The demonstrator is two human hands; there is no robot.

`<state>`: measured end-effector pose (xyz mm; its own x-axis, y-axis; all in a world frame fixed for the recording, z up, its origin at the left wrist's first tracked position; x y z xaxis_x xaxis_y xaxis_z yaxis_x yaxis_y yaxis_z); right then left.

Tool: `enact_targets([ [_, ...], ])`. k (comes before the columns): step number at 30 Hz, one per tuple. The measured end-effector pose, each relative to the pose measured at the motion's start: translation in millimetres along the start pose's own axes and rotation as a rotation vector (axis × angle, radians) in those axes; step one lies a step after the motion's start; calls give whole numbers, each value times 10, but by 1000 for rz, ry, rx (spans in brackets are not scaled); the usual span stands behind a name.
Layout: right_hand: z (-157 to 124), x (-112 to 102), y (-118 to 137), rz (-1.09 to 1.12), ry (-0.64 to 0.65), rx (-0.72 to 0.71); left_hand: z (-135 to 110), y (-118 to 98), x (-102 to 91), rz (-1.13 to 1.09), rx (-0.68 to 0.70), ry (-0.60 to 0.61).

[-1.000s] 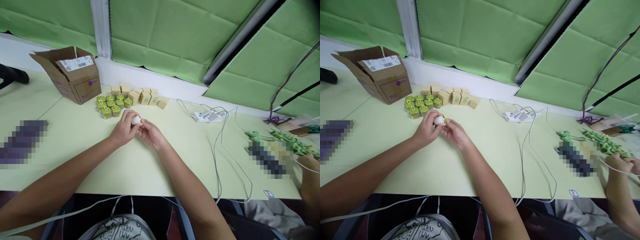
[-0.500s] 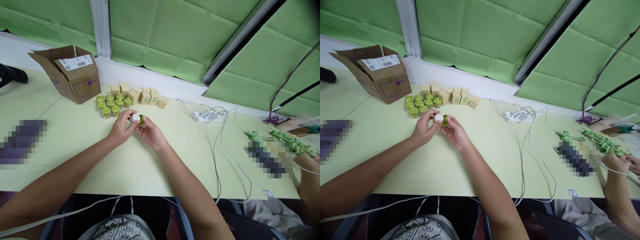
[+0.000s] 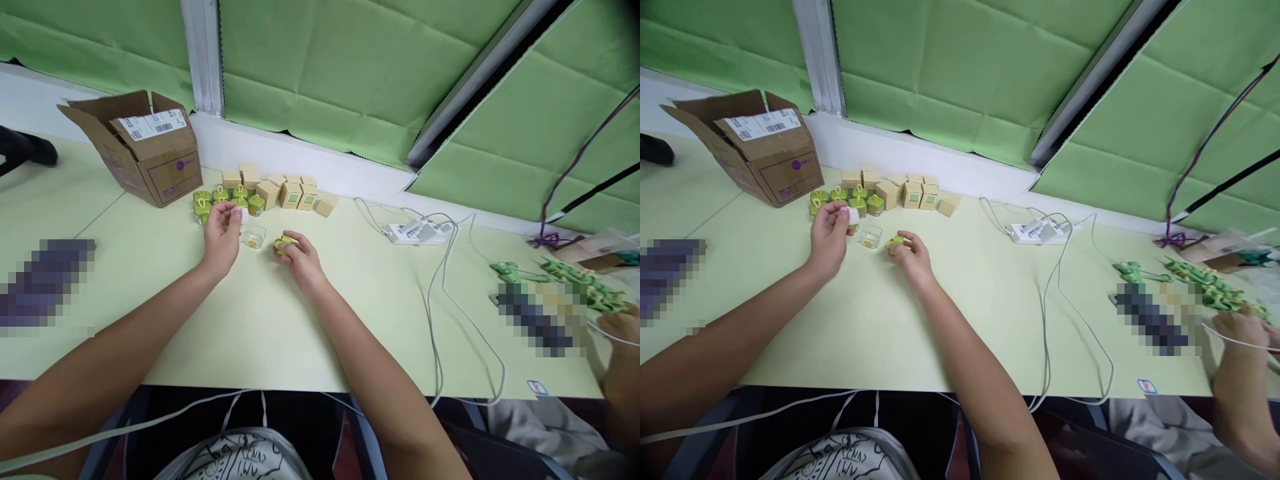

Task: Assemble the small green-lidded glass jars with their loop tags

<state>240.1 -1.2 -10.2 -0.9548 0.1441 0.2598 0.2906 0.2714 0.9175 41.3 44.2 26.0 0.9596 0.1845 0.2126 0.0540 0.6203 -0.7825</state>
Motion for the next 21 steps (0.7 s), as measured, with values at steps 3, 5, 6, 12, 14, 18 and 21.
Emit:
enact_targets([
  [3, 34, -16, -9, -284, -88, -144, -21, 0, 16, 3, -21, 5],
  [5, 34, 15, -18, -450, -106, -246, -30, -7, 30, 5, -22, 13],
  [6, 28, 33, -25, -514, -109, -288, -33, -8, 36, 5, -22, 18],
  [12, -22, 112, -59, -716, -101, -380, -40, -5, 73, -3, -5, 54],
  [14, -27, 124, -69, -754, -100, -360, -49, -3, 84, -8, -5, 66],
  [18, -33, 131, -65, -790, -122, -329, -67, 9, 94, -23, -15, 80],
  [21, -47, 138, -48, -811, -125, -321, -74, 14, 101, -36, -18, 88],
])
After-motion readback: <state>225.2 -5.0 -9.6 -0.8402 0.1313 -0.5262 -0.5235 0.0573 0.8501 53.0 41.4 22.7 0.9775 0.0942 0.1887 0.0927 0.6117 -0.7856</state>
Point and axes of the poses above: each hand's wrist, its own z-axis towards the middle knuckle, its own x-axis out of the palm, y = z × x, the point moved 6 cm from there along z, towards the middle knuckle, and after that the axes turned 14 degrees about x, right-handed, at the moved point
